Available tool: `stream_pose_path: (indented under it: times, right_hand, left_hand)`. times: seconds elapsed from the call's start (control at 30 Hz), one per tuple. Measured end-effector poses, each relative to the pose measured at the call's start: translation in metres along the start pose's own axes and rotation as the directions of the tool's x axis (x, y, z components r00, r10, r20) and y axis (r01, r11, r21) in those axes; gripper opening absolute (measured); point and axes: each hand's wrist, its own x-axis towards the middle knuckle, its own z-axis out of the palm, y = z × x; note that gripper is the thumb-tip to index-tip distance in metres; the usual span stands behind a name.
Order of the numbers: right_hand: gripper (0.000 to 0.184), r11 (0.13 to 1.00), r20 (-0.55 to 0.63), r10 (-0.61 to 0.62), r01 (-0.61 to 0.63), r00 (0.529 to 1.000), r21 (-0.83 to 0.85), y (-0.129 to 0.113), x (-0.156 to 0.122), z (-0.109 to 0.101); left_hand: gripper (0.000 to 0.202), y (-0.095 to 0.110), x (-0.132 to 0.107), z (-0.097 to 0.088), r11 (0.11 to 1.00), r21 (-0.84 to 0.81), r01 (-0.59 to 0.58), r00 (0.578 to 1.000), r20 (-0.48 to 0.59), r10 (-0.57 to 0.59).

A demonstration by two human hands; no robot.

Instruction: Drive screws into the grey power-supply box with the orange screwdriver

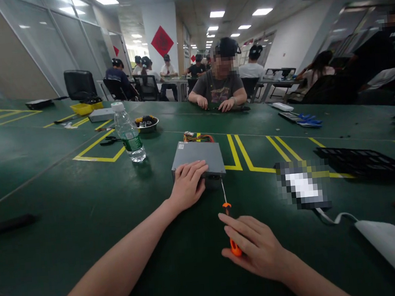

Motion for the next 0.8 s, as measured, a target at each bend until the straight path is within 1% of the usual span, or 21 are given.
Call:
stream_pose_path:
  times: [0.07,0.13,0.2,0.27,0.33,0.4,0.47,0.53,0.6,0.7,0.8]
  right_hand:
    - [0.028,1.000,-0.032,0.018,-0.018,0.999,0.026,0.000,0.000,0.003]
    - [0.032,0.994,-0.024,0.070,-0.068,0.997,0.086,0.000,-0.001,0.004]
    - [0.036,0.986,0.027,0.101,-0.104,0.995,0.133,-0.001,-0.001,0.001]
    - [0.035,0.988,0.082,0.086,-0.096,0.993,0.123,-0.002,-0.001,-0.003]
    - [0.032,0.997,0.115,0.033,-0.040,0.993,0.065,-0.002,0.001,-0.005]
    - [0.029,1.000,0.107,-0.020,0.019,0.994,0.011,-0.001,0.003,-0.004]
    - [0.029,0.999,0.054,-0.043,0.043,0.998,0.000,0.001,0.003,-0.002]
    - [0.028,0.999,0.007,-0.036,0.036,0.999,0.015,0.002,0.001,0.001]
    - [0.029,0.999,-0.006,-0.016,0.016,1.000,0.035,0.003,-0.001,0.002]
    - [0.031,0.998,0.012,0.023,-0.024,1.000,0.064,0.000,-0.001,0.000]
    - [0.026,0.996,0.076,0.054,-0.060,0.996,0.070,-0.005,0.002,-0.007]
  left_hand:
    - [0.037,0.000,0.000,0.000,1.000,0.003,-0.001,1.000,-0.002,0.001]
    - [0.037,0.000,0.000,0.000,1.000,0.003,-0.003,1.000,-0.001,0.003]
    - [0.037,0.000,0.000,0.000,1.000,0.002,-0.003,1.000,0.001,0.003]
    - [0.037,0.000,0.000,0.000,1.000,0.002,-0.002,1.000,0.000,0.002]
    - [0.036,0.000,0.000,0.000,1.000,0.000,-0.003,1.000,-0.003,0.003]
    - [0.036,0.000,0.000,0.001,1.000,-0.002,-0.005,1.000,-0.005,0.005]
    - [0.037,0.000,0.000,0.001,1.000,-0.003,-0.002,1.000,-0.009,0.002]
    - [0.037,-0.001,0.001,0.002,1.000,-0.003,0.000,1.000,-0.014,0.000]
    - [0.036,-0.001,0.001,0.002,1.000,-0.006,-0.001,1.000,-0.015,0.001]
    - [0.036,0.000,0.001,0.001,1.000,-0.013,0.001,1.000,-0.009,-0.001]
    - [0.037,0.000,0.001,0.000,1.000,-0.015,0.007,1.000,0.008,-0.007]
